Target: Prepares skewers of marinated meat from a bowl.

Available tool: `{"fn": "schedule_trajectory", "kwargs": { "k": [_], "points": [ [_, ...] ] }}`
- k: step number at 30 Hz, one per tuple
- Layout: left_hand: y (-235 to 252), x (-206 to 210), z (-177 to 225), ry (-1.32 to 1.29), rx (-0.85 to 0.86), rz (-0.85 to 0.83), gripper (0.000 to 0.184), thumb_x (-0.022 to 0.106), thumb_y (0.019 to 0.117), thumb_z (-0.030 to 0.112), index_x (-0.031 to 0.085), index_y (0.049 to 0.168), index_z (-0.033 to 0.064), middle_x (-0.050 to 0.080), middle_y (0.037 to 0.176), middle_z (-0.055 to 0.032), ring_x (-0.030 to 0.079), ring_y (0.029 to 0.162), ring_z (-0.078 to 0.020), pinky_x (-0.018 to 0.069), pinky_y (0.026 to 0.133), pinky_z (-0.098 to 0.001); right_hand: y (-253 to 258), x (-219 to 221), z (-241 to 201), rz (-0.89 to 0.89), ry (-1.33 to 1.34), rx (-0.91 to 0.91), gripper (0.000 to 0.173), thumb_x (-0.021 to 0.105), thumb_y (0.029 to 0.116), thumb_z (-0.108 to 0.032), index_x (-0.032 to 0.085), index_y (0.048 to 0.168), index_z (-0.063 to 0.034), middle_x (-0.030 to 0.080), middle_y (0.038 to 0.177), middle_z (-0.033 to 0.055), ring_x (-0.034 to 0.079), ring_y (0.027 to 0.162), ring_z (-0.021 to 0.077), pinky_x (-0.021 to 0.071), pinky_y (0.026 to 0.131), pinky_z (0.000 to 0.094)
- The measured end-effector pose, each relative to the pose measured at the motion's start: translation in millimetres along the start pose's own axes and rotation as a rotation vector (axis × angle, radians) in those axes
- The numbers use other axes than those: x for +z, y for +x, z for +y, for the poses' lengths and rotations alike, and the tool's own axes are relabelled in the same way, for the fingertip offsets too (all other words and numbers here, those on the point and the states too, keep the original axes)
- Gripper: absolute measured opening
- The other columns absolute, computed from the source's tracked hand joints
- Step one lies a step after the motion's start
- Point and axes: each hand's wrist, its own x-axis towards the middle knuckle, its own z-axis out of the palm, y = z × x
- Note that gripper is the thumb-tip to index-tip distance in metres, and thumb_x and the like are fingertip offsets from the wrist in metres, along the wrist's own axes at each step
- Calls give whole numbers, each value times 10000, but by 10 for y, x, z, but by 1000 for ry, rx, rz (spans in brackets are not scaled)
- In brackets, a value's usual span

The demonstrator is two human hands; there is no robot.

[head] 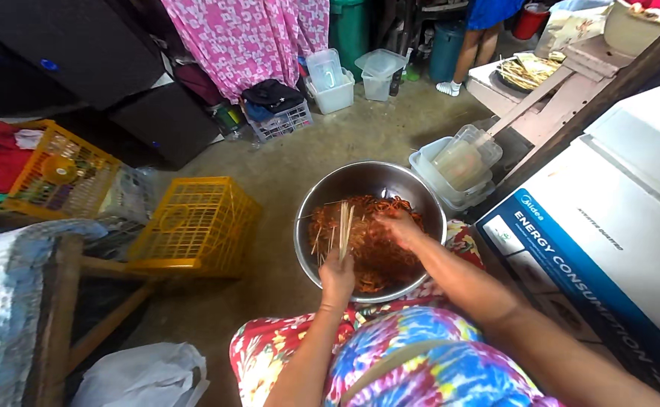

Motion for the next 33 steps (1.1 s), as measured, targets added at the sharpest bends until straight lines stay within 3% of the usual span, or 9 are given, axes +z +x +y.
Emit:
{"fn": "schedule_trajectory", "kwargs": {
  "k": [3,5,9,15,18,23,27,29,33],
  "points": [
    [-5,8,10,-1,9,54,173,560,1004,96,652,1092,-21,587,724,0,515,553,-32,467,551,-230,164,-231,39,163,-385,-117,250,599,1000,-72,658,1209,51,670,1166,215,679,998,263,567,904,418],
    [-8,10,31,9,15,73,179,565,1003,92,657,1101,-27,597,740,-9,514,564,-26,461,557,-219,188,-279,26,156,-612,-105,230,645,958,-83,700,1145,39,683,1168,224,659,1095,313,520,984,486],
    [0,4,19,10,5,76,165,564,1003,98,640,1084,-24,591,732,-17,526,547,-56,479,542,-251,187,-149,32,-56,-1019,-56,271,649,964,-161,714,1177,-5,672,1240,223,611,1224,369,457,1069,568],
    [12,3,3,23,14,72,169,571,1003,135,631,1061,-12,580,711,-12,532,531,-73,489,527,-275,217,47,182,-325,-1332,-221,465,648,860,44,689,1303,-94,574,1396,241,441,1387,456,348,1137,656],
    [5,-1,15,10,13,69,152,571,999,122,627,1047,-11,570,705,-9,531,529,-68,489,528,-265,229,84,208,-377,-1385,-219,326,656,897,8,720,1212,-50,593,1356,245,424,1381,475,325,1121,691],
    [20,3,-39,-41,6,81,140,560,994,114,617,1040,-6,571,689,-2,540,518,-78,505,523,-280,222,-52,93,-214,-985,-232,257,602,1009,-143,715,1192,-3,672,1258,204,594,1257,326,428,1119,503],
    [18,-3,-8,-18,14,42,138,580,984,108,645,1030,-5,584,700,7,532,534,-52,489,533,-253,177,-124,67,-140,-294,-135,192,602,1018,-77,673,1130,62,701,1045,132,675,950,160,562,912,337],
    [15,-4,10,-6,16,14,136,591,971,105,662,1019,-2,596,695,16,530,535,-31,482,537,-237,135,-108,33,-158,-33,-58,154,549,1033,-31,630,1127,59,683,970,99,669,858,150,578,819,329],
    [9,-8,24,-4,-1,-27,135,607,960,107,674,1012,2,596,673,29,516,509,-21,471,515,-225,92,-100,-28,-177,147,12,146,517,1039,-17,581,1163,24,647,998,77,645,866,142,566,807,338]
  ]
}}
